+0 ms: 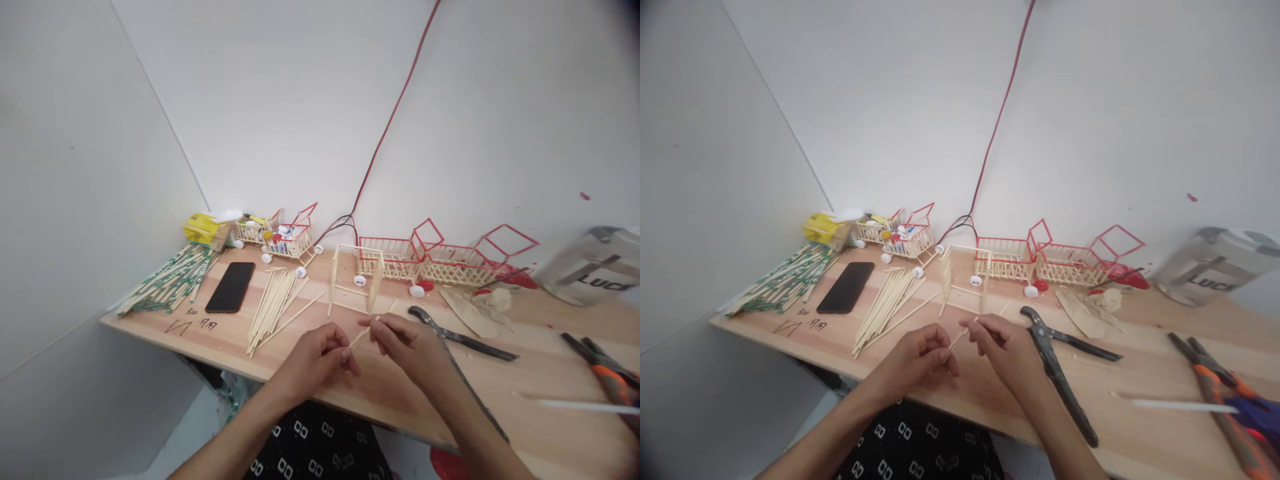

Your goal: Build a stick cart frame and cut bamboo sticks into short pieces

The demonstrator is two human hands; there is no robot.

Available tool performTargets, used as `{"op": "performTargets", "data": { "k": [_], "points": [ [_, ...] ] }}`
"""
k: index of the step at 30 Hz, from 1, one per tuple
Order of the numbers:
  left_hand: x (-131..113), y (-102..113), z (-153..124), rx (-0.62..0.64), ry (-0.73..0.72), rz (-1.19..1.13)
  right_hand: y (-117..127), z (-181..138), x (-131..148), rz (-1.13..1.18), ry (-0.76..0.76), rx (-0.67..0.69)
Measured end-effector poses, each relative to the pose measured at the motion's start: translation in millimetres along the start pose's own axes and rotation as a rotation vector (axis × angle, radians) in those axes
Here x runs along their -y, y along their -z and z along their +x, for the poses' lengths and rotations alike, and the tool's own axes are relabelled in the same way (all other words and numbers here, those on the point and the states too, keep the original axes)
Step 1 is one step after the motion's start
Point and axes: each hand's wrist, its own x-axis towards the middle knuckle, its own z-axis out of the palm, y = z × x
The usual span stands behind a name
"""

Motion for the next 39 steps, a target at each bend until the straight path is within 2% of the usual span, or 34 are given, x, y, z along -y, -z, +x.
{"op": "performTargets", "data": {
  "k": [5,11,18,23,26,29,31,33,35,37,39],
  "points": [
    [5.5,-2.9,-2.3,-0.081,0.026,-0.023,-18.6,-3.8,-2.2,-0.006,0.068,-0.018],
    [4.4,-2.3,-1.2,-0.125,0.071,-0.049,-26.8,1.1,-0.8,0.059,-0.018,-0.002],
    [9.0,2.1,3.1,-0.116,0.063,-0.153,-36.3,4.9,-4.6,0.198,-0.105,0.071],
    [10.0,1.7,5.9,-0.153,0.061,-0.056,-37.5,9.7,-8.3,0.248,-0.095,0.164],
    [8.0,7.9,6.5,-0.191,-0.006,0.161,-32.3,11.8,-9.7,0.186,-0.075,0.143],
    [5.8,22.9,5.8,-0.409,-0.132,0.566,-24.9,12.9,-11.8,-0.017,-0.061,0.044],
    [4.4,33.9,5.8,-0.525,-0.165,0.860,-22.4,13.3,-14.4,-0.168,-0.031,0.035],
    [3.1,41.8,7.0,-0.529,-0.097,1.119,-23.7,13.4,-17.3,-0.278,0.000,0.076],
    [1.7,45.3,9.8,-0.472,0.051,1.318,-27.9,12.9,-19.3,-0.356,0.004,0.108],
    [-0.1,45.9,13.3,-0.416,0.177,1.437,-32.6,11.8,-19.6,-0.380,-0.017,0.116],
    [-2.4,46.1,16.1,-0.381,0.223,1.478,-35.6,10.1,-18.7,-0.351,-0.052,0.113]
  ]
}}
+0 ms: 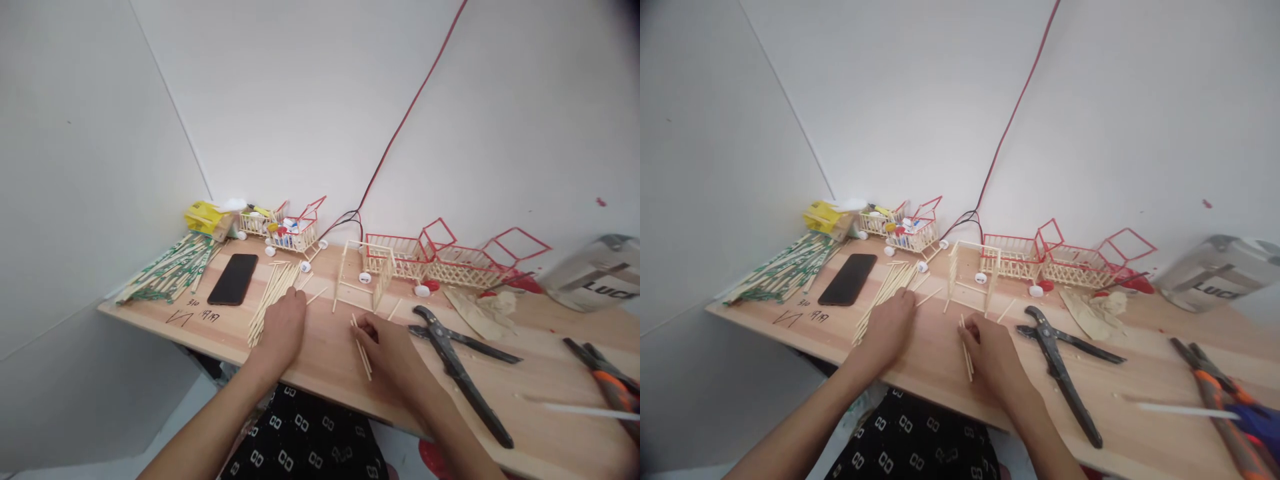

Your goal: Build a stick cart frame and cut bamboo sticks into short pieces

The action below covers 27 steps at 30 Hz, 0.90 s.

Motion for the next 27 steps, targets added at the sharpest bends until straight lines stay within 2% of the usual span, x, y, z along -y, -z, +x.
{"op": "performTargets", "data": {
  "k": [6,10,14,16,19,22,24,27],
  "points": [
    [10.3,3.4,4.8,-0.046,0.065,-0.159,-0.3,-2.9,-4.1,0.071,-0.020,-0.038],
    [24.1,2.2,10.2,-0.155,0.004,-0.518,-1.1,-3.1,-8.6,0.153,-0.017,-0.087],
    [33.7,11.2,13.3,-0.259,0.024,-0.930,1.6,-6.0,-2.3,0.305,-0.015,-0.169],
    [33.7,17.9,8.7,-0.185,0.053,-1.145,4.2,-7.4,2.7,0.385,-0.023,-0.207],
    [25.8,23.2,-5.3,0.089,0.064,-1.428,7.7,-7.6,9.7,0.496,-0.036,-0.226],
    [11.4,21.3,-20.7,0.316,0.041,-1.584,10.8,-7.0,18.6,0.587,-0.039,-0.225],
    [1.2,18.5,-28.0,0.390,0.035,-1.635,13.1,-6.9,26.4,0.612,-0.034,-0.229],
    [-11.2,14.4,-33.4,0.427,0.025,-1.677,15.3,-7.5,36.6,0.614,-0.014,-0.235]
  ]
}}
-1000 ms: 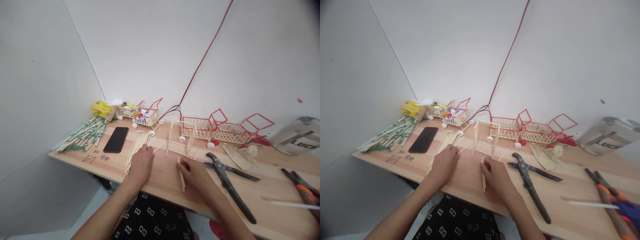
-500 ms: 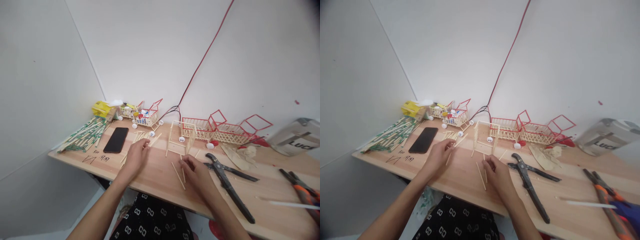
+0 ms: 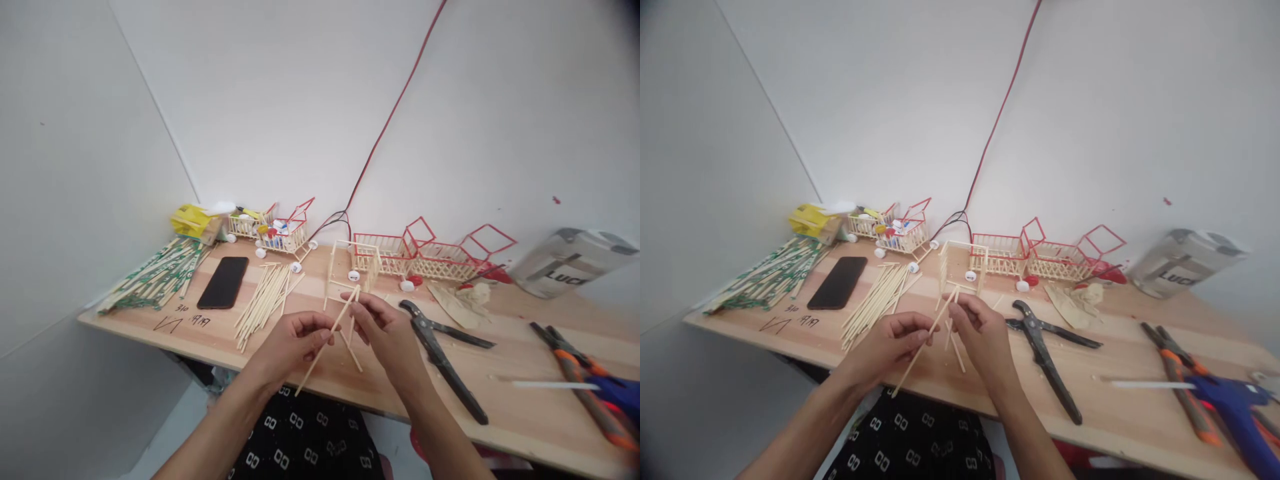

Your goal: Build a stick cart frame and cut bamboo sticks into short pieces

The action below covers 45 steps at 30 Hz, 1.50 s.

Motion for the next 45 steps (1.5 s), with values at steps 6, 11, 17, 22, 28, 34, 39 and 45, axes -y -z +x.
{"op": "performTargets", "data": {
  "k": [6,11,17,22,28,34,39,45],
  "points": [
    [9.4,-11.7,2.1,0.003,-0.005,-0.012,-4.2,-1.5,1.3,0.049,0.014,0.026],
    [10.1,-13.2,0.0,0.030,-0.029,0.045,-4.3,-2.4,4.5,-0.006,0.024,0.049],
    [-8.7,-4.3,0.7,-0.105,-0.230,0.232,-2.9,-7.9,11.3,-0.150,0.012,0.174],
    [-18.1,0.6,5.4,-0.092,-0.411,0.345,-6.6,-10.6,13.8,-0.207,0.012,0.317],
    [-15.9,6.8,9.4,-0.026,-0.449,0.323,-5.5,-9.3,13.4,-0.115,-0.084,0.441],
    [-16.1,13.5,9.5,0.022,-0.369,0.289,-4.3,-12.9,11.6,0.070,-0.229,0.536],
    [-12.7,14.0,9.9,0.041,-0.189,0.140,-1.6,-15.5,8.3,0.104,-0.282,0.514],
    [0.4,2.5,9.7,-0.055,-0.036,-0.379,0.4,-21.7,-0.6,0.316,-0.254,0.397]
  ]
}}
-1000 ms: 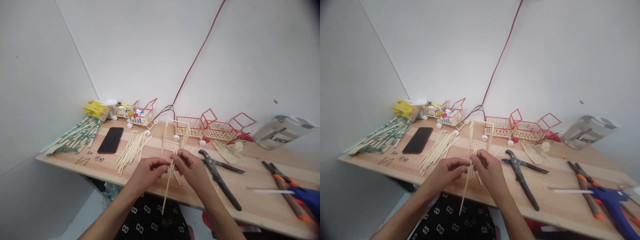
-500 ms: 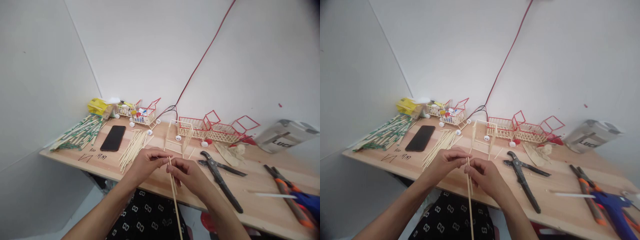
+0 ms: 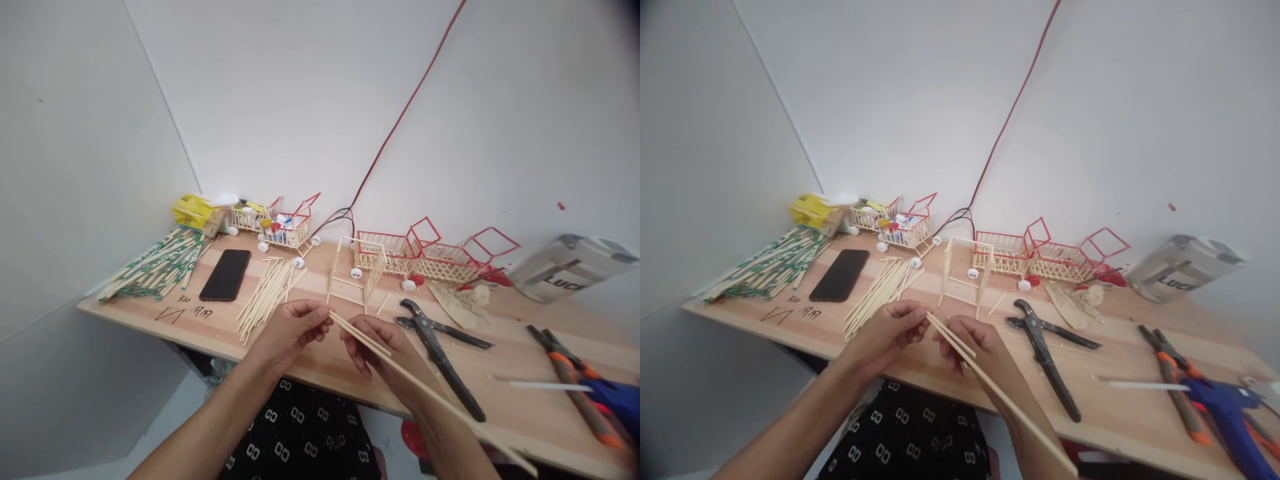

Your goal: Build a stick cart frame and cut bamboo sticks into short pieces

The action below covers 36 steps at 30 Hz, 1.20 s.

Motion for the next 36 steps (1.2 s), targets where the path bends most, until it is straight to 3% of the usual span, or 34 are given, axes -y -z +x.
{"op": "performTargets", "data": {
  "k": [3,7,12,16,19,22,26,36],
  "points": [
    [15.2,-5.2,-0.3,-0.107,-0.042,-0.173,-10.1,-4.4,-7.7,-0.043,0.084,-0.181],
    [37.0,-14.9,-1.2,-0.207,-0.151,-0.194,-26.3,-8.9,-17.9,-0.096,0.183,-0.413],
    [49.9,-21.0,-4.7,-0.211,-0.151,-0.182,-23.4,-6.5,-15.4,-0.131,0.196,-0.576],
    [41.0,-8.9,-5.4,-0.149,-0.135,0.050,-7.4,-0.2,-7.7,-0.329,0.196,-0.532],
    [29.7,6.0,-4.1,-0.280,-0.309,0.391,-1.1,6.7,-7.7,-0.585,0.231,-0.459],
    [24.2,15.9,-3.1,-0.375,-0.431,0.557,-2.7,15.0,-12.3,-0.813,0.266,-0.342],
    [25.2,16.5,-3.7,-0.360,-0.472,0.609,-8.2,21.7,-15.3,-0.948,0.277,-0.251],
    [23.4,19.1,-3.0,-0.279,-0.519,0.619,-11.3,21.8,-11.8,-1.041,0.282,-0.210]
  ]
}}
